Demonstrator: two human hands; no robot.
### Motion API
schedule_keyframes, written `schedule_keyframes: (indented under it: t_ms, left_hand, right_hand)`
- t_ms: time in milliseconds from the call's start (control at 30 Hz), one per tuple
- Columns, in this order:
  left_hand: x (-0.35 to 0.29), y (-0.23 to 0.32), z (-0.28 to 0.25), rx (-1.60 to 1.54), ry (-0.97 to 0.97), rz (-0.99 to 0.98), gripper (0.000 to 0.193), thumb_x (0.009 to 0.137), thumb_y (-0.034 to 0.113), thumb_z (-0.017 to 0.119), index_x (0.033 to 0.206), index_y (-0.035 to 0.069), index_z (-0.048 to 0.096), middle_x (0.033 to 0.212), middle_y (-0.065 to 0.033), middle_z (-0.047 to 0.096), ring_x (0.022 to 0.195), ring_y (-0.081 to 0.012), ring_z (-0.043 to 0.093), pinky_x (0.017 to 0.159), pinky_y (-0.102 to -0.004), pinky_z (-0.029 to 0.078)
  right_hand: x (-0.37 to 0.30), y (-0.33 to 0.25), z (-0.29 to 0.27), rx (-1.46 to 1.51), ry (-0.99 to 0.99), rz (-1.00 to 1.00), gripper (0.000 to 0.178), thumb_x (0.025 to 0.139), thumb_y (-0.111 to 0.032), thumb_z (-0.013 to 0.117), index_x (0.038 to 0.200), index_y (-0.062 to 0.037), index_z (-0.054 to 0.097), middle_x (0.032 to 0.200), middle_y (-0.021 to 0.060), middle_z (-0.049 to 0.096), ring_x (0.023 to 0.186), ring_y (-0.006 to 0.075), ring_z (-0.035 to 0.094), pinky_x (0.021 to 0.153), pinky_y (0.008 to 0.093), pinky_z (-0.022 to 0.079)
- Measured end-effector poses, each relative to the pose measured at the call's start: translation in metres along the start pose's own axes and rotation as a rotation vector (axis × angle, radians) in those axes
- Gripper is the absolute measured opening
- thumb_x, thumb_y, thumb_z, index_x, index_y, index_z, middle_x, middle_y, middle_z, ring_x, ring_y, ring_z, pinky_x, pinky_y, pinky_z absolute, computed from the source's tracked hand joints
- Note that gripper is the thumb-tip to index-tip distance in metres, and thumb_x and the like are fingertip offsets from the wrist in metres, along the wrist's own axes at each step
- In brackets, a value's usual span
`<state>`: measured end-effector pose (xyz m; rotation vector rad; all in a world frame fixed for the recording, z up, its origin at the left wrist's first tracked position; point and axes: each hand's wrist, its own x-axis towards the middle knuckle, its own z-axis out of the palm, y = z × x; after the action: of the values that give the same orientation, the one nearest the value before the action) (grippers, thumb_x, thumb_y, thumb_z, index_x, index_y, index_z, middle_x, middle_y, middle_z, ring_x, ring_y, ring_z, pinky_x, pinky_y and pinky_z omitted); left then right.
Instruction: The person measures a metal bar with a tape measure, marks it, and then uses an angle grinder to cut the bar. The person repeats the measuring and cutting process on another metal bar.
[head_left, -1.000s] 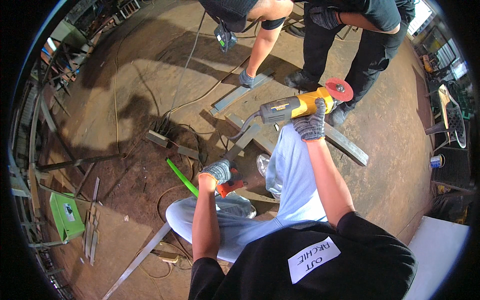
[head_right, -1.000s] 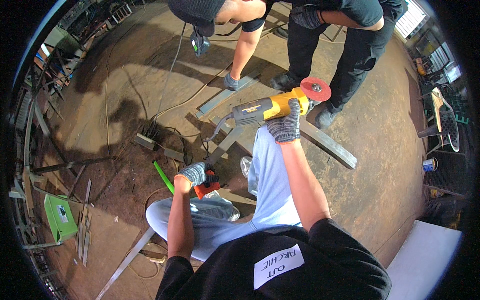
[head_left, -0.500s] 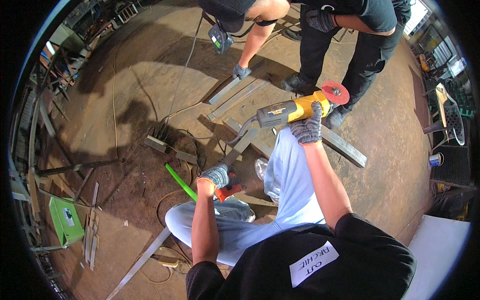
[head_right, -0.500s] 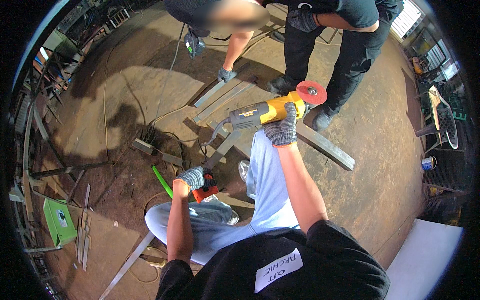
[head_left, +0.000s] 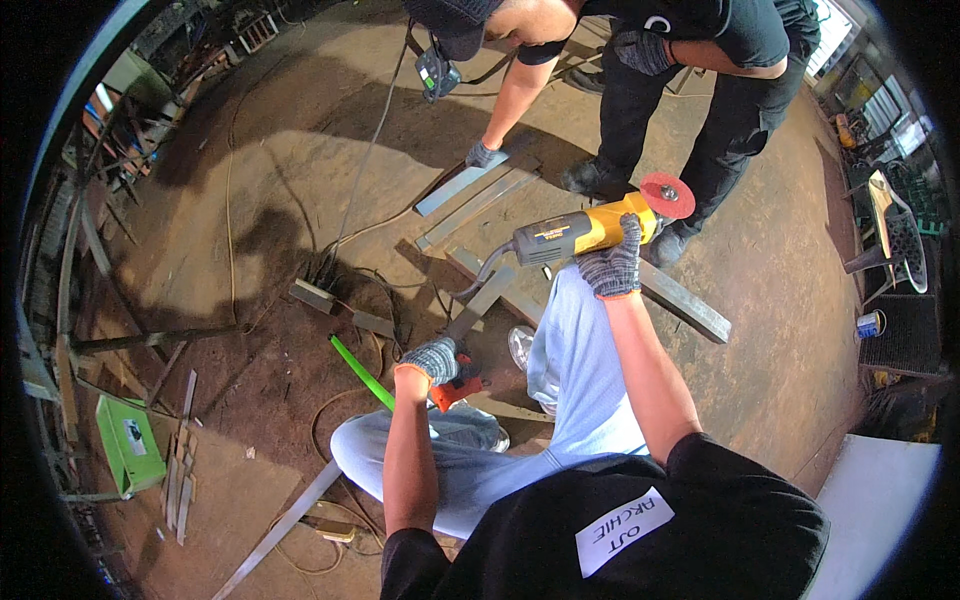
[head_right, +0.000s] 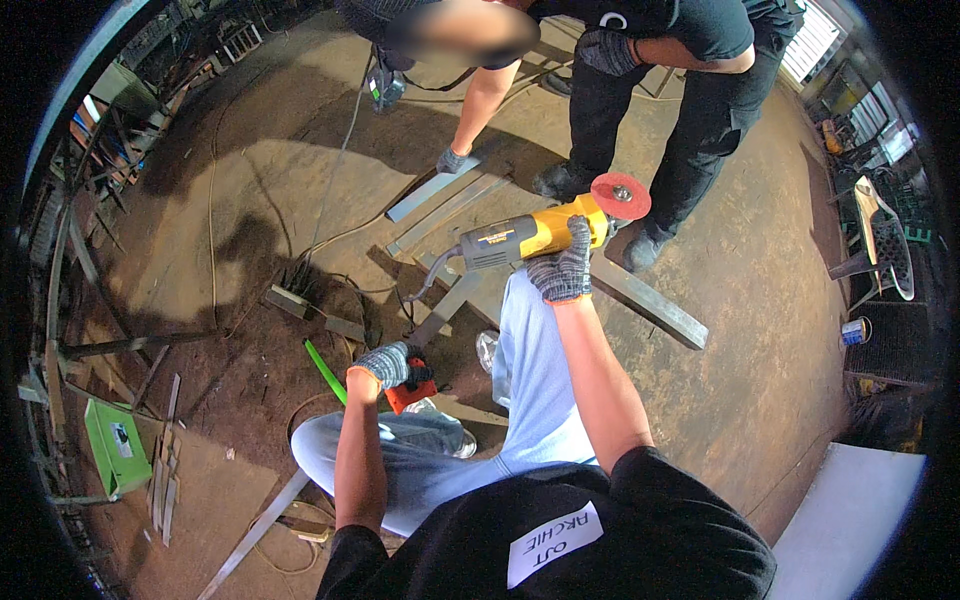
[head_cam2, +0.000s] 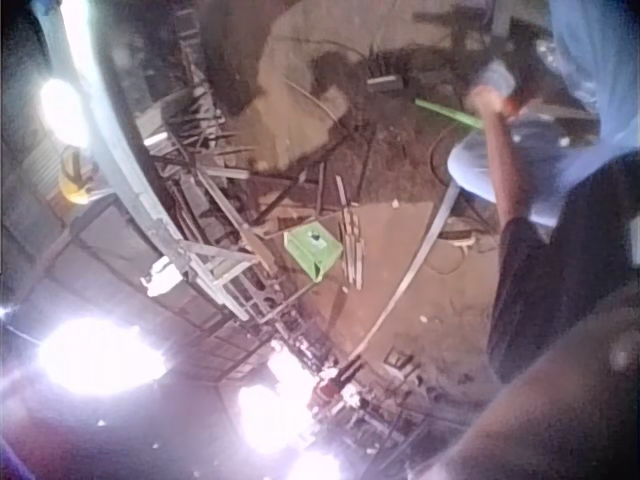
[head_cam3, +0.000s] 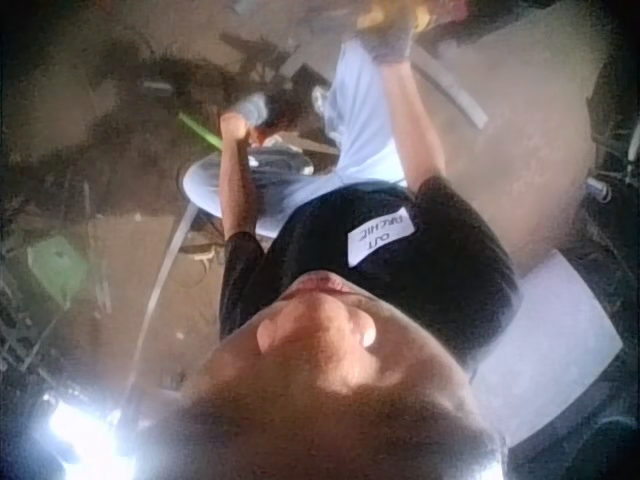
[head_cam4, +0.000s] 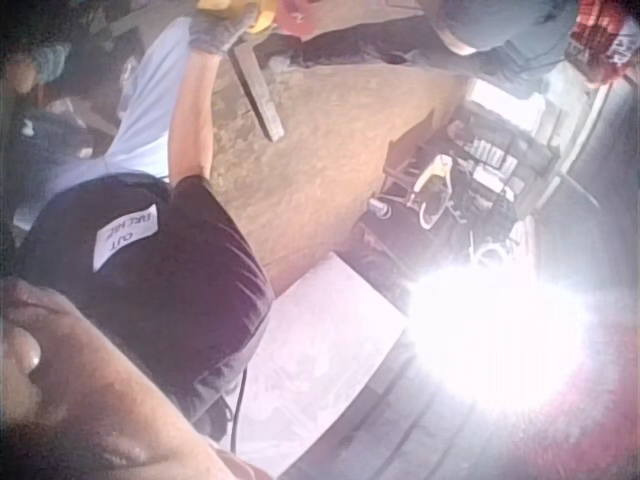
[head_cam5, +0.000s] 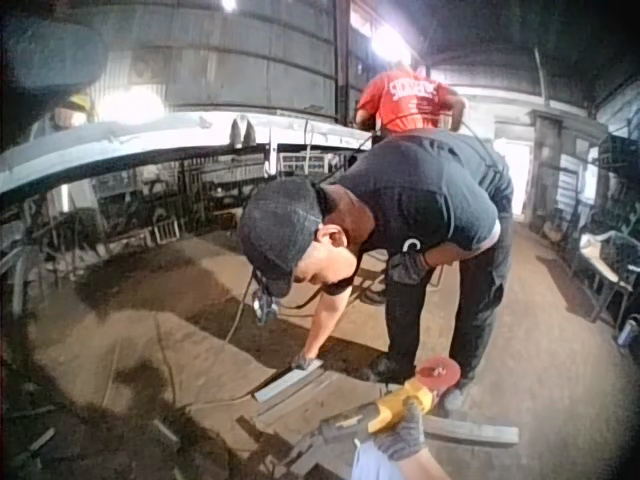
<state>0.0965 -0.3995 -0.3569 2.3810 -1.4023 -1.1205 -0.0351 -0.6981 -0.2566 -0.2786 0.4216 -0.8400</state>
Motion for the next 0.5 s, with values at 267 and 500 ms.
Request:
schedule_keyframes:
  t_ms: [267,500]
  left_hand:
    - [0.003,-0.006,0.007,0.016,0.018,-0.024,0.04,0.071,0.042,0.065,0.093,0.008,0.064,0.082,-0.0153,0.065,0.076,-0.0297,0.063,0.064,-0.0387,0.048]
    - [-0.016,0.029,-0.028,-0.001,-0.054,0.024,0.04,0.072,0.041,0.063,0.093,0.008,0.064,0.084,-0.0182,0.063,0.077,-0.0342,0.062,0.064,-0.0407,0.048]
  right_hand:
    - [-0.001,0.0,0.001,0.021,-0.018,0.019,0.056,0.069,-0.035,0.071,0.113,-0.0112,0.046,0.104,0.0095,0.055,0.097,0.0276,0.054,0.09,0.0451,0.043]
    - [-0.003,0.0,0.003,0.023,-0.028,0.012,0.052,0.071,-0.033,0.07,0.113,-0.0124,0.047,0.104,0.0073,0.056,0.097,0.0258,0.054,0.089,0.0443,0.044]
